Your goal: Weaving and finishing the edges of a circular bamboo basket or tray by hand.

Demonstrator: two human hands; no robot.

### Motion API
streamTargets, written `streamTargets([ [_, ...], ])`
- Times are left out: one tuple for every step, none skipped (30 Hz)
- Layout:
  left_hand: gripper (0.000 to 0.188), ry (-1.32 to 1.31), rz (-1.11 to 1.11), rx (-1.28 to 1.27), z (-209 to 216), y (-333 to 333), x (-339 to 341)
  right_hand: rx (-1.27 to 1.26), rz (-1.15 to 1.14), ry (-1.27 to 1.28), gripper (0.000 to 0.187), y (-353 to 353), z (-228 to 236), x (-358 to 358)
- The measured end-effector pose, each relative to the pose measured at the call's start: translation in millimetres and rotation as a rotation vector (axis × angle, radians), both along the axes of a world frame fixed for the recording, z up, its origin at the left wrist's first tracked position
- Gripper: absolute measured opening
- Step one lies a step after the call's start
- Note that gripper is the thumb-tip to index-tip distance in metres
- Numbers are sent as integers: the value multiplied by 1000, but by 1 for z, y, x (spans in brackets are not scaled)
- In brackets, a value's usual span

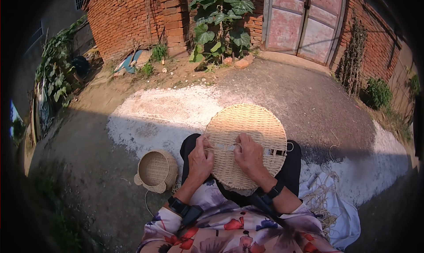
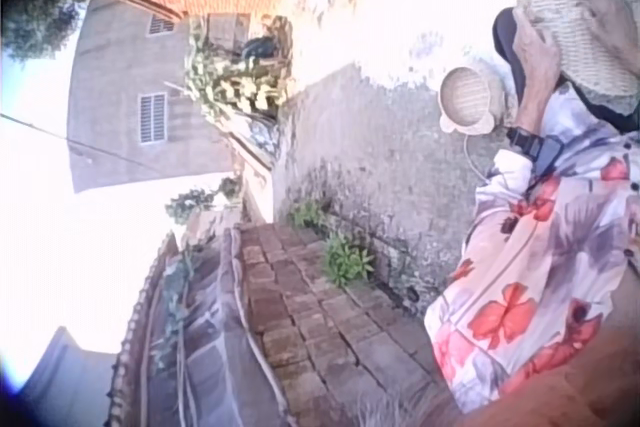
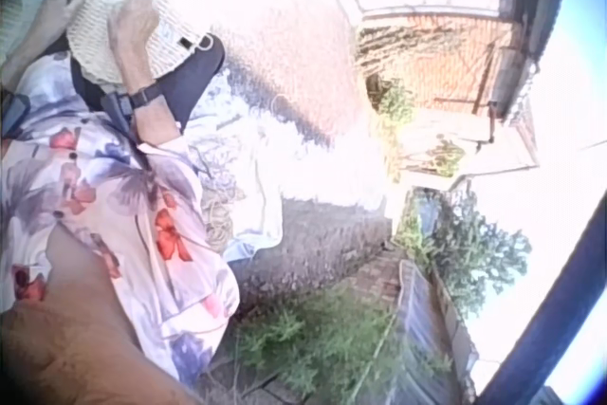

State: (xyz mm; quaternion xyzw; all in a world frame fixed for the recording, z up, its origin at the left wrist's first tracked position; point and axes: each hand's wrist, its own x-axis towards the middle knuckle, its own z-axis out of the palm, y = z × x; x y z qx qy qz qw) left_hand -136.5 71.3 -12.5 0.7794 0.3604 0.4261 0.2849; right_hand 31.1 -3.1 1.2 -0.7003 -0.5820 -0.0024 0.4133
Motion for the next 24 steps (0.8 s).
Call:
streamTargets([
  [53, 3, 11, 3, 0, 0, 0, 52, -110, -128, 23, -5, -2, 10],
  [53, 2, 11, 1, -2, 0, 0, 124, -148, -143, 20, -10, -7, 26],
  [52, -18, 17, 4, -3, 0, 1, 197, -187, -160, 16, -16, -11, 45],
  [51, -38, 26, 7, -3, 0, 1, 196, -184, -163, 16, -26, -8, 59],
  [51, -38, 26, 3, -3, -1, 2, 55, -180, -143, 12, -38, -4, 71],
  [45, -80, 47, 7, -1, -2, 3, -85, -180, -122, 12, -49, 0, 78],
  [40, -122, 67, 11, 2, -5, 4, -89, -186, -121, 12, -58, 3, 81],
  [40, -125, 57, 10, 9, -8, 9, -69, -55, 232, 16, -68, 7, 83],
  [34, -104, -38, 59, 19, -15, 13, -47, 85, 587, 23, -76, 12, 83],
  [29, -84, -134, 109, 27, -22, 20, -47, 79, 588, 23, -85, 18, 78],
  [29, -80, -285, -62, 32, -29, 27, -8, 136, 640, 23, -91, 26, 71],
  [30, -171, -446, -230, 35, -39, 38, 31, 189, 692, 23, -97, 33, 64],
  [31, -260, -605, -400, 38, -48, 49, 32, 188, 694, 23, -103, 40, 59],
  [31, -252, -605, -397, 43, -57, 56, 81, 246, 757, 19, -108, 47, 53],
  [32, -279, -764, -628, 47, -65, 64, 130, 296, 814, 15, -113, 54, 50],
  [33, -301, -919, -863, 48, -69, 70, 135, 291, 815, 15, -117, 59, 47],
  [33, -295, -921, -865, 49, -72, 74, 199, 269, 865, 13, -121, 64, 45],
  [35, -298, -902, -878, 49, -73, 77, 262, 248, 914, 11, -124, 65, 44],
  [37, -302, -881, -891, 50, -75, 79, 286, 263, 913, 12, -129, 62, 49],
  [37, -299, -883, -892, 52, -77, 82, 289, 259, 914, 12, -132, 62, 51],
  [36, -335, -885, -928, 57, -82, 83, 315, 254, 903, 12, -136, 62, 52],
  [34, -371, -884, -964, 61, -85, 84, 341, 251, 893, 12, -137, 63, 52],
  [34, -367, -884, -965, 63, -87, 85, 343, 250, 896, 12, -139, 62, 51],
  [30, -369, -921, -942, 64, -88, 86, 314, 277, 851, 13, -140, 61, 50],
])
